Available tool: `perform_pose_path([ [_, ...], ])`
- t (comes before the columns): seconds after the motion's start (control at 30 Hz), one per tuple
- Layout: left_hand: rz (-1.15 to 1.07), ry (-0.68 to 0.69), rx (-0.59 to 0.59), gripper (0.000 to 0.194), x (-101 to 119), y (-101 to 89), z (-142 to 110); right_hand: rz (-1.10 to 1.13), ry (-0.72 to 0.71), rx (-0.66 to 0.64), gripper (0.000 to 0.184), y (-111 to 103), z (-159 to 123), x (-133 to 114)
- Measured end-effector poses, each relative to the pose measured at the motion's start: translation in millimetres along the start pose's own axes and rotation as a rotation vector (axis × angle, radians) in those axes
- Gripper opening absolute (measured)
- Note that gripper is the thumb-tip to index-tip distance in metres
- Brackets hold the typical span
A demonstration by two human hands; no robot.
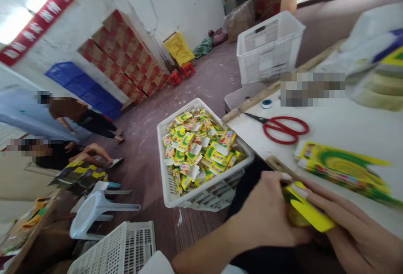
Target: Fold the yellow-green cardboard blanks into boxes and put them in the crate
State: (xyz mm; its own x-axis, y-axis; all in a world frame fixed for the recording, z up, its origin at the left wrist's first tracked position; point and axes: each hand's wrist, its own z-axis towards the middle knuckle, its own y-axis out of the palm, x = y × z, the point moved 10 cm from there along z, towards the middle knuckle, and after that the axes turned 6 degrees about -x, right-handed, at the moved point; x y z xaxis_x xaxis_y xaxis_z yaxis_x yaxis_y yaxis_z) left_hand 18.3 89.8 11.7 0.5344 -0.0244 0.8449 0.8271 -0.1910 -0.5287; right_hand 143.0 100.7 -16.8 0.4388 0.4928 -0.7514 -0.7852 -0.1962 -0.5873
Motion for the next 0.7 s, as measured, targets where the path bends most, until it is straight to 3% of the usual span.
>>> perform_pose_path([
  [0.03, 0.009, -0.054, 0.021, 0.080, -4, -4.9, -3, -0.017, -0.003, 0.010, 0.045, -7, 2, -8],
  [0.1, 0.005, -0.103, 0.005, 0.063, -6, -10.5, -8, -0.027, -0.085, -0.095, 0.048, -5, 7, -29],
  [0.2, 0.079, -0.055, 0.004, 0.058, 3, -21.9, -7, -0.016, -0.076, -0.141, 0.046, -6, 13, -43],
  [0.47, 0.330, 0.065, -0.073, 0.057, 27, -30.1, 3, 0.039, -0.089, -0.205, 0.033, -21, 18, -53],
  [0.57, 0.366, 0.100, -0.086, 0.057, 33, -27.8, 4, -0.001, -0.056, -0.183, 0.039, -19, 15, -50],
  [0.7, 0.395, 0.109, -0.118, 0.052, 34, -26.2, 4, 0.008, -0.126, -0.175, 0.038, -21, 15, -58],
])
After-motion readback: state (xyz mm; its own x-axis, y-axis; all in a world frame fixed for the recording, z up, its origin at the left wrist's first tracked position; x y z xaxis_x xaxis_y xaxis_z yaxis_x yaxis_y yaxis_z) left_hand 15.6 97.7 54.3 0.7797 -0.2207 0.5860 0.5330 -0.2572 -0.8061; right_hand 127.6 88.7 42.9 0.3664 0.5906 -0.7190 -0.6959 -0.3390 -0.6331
